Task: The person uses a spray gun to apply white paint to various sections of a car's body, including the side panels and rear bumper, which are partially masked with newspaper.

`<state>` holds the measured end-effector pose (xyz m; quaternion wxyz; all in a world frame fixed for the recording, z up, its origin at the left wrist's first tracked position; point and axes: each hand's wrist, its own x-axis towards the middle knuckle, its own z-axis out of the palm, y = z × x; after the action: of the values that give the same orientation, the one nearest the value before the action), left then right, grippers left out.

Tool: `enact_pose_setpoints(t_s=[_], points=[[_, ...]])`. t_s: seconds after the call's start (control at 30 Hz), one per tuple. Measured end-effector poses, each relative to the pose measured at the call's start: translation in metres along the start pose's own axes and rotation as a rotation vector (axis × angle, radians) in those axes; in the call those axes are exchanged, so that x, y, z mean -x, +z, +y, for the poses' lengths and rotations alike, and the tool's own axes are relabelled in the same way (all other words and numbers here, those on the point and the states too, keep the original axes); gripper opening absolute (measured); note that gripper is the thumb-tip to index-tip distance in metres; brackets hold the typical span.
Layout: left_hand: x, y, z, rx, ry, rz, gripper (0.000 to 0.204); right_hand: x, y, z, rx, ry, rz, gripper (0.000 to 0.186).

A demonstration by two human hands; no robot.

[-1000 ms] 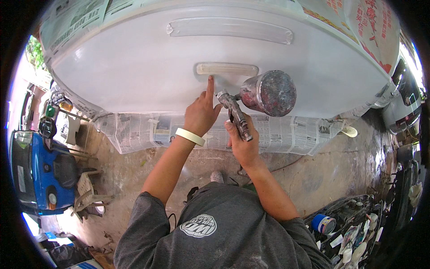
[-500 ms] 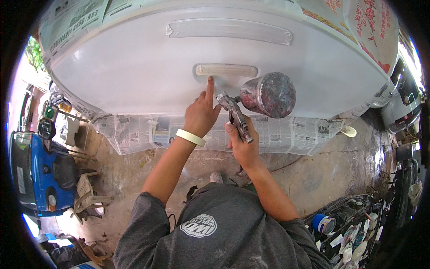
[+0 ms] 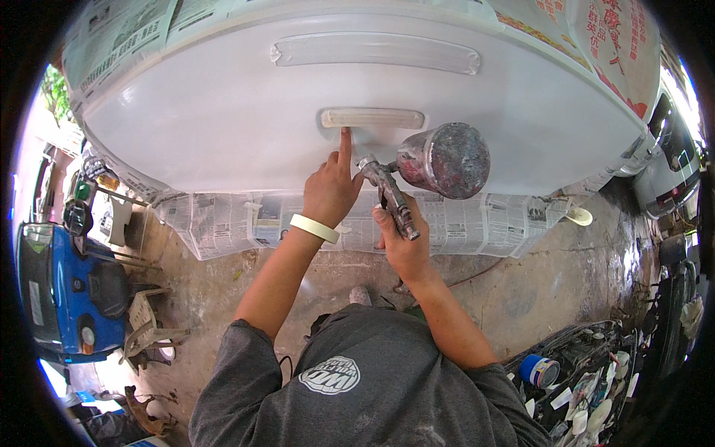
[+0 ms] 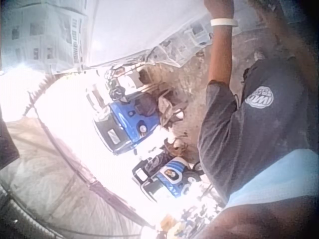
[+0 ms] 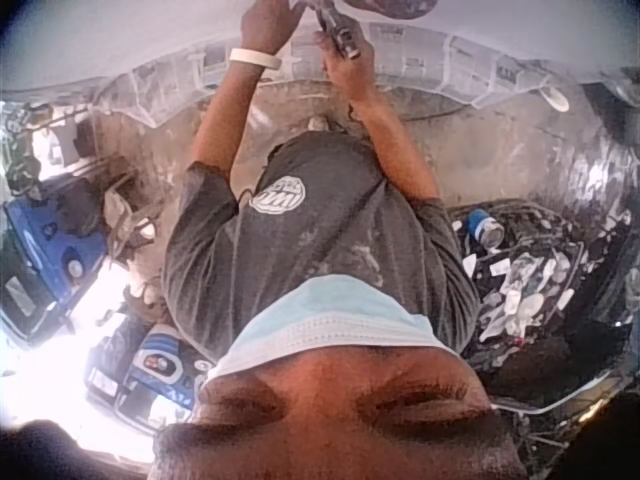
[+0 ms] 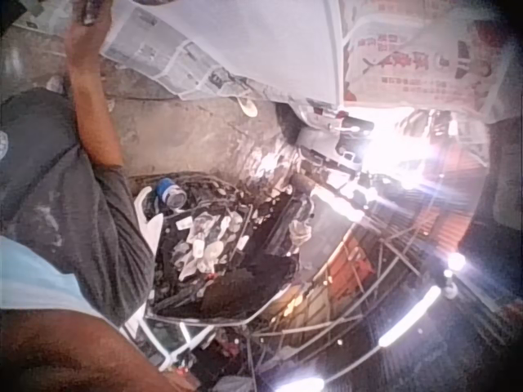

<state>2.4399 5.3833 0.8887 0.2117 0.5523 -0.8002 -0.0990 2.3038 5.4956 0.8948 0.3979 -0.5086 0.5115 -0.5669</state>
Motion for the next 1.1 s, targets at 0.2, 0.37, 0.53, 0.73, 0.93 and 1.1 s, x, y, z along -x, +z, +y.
enact_pose_setpoints(t_s=[0.2, 0.37, 0.53, 0.73, 0.93, 1.1], points=[[0.009, 0.0, 0.004, 0.019, 0.038, 0.022, 0.087, 0.001, -0.001, 0.001, 0.007, -0.011, 0.013, 0.038], [0.011, 0.001, 0.001, 0.079, 0.047, 0.043, 0.081, 0.002, -0.001, 0.002, 0.004, -0.009, 0.013, 0.036], [0.004, 0.0, 0.002, 0.067, -0.037, 0.035, 0.065, 0.005, 0.0, 0.003, 0.009, -0.03, 0.019, 0.034], [0.04, 0.014, 0.005, 0.145, 0.31, -0.075, 0.019, 0.023, -0.011, 0.005, -0.027, 0.01, 0.016, 0.035], [0.126, 0.072, 0.005, 0.533, 0.327, -0.539, 0.02, 0.056, -0.026, 0.002, -0.077, 0.021, 0.004, 0.034], [0.145, 0.07, 0.029, 0.948, 0.207, -0.844, 0.016, 0.071, -0.033, 0.002, -0.143, 0.06, -0.004, 0.032]])
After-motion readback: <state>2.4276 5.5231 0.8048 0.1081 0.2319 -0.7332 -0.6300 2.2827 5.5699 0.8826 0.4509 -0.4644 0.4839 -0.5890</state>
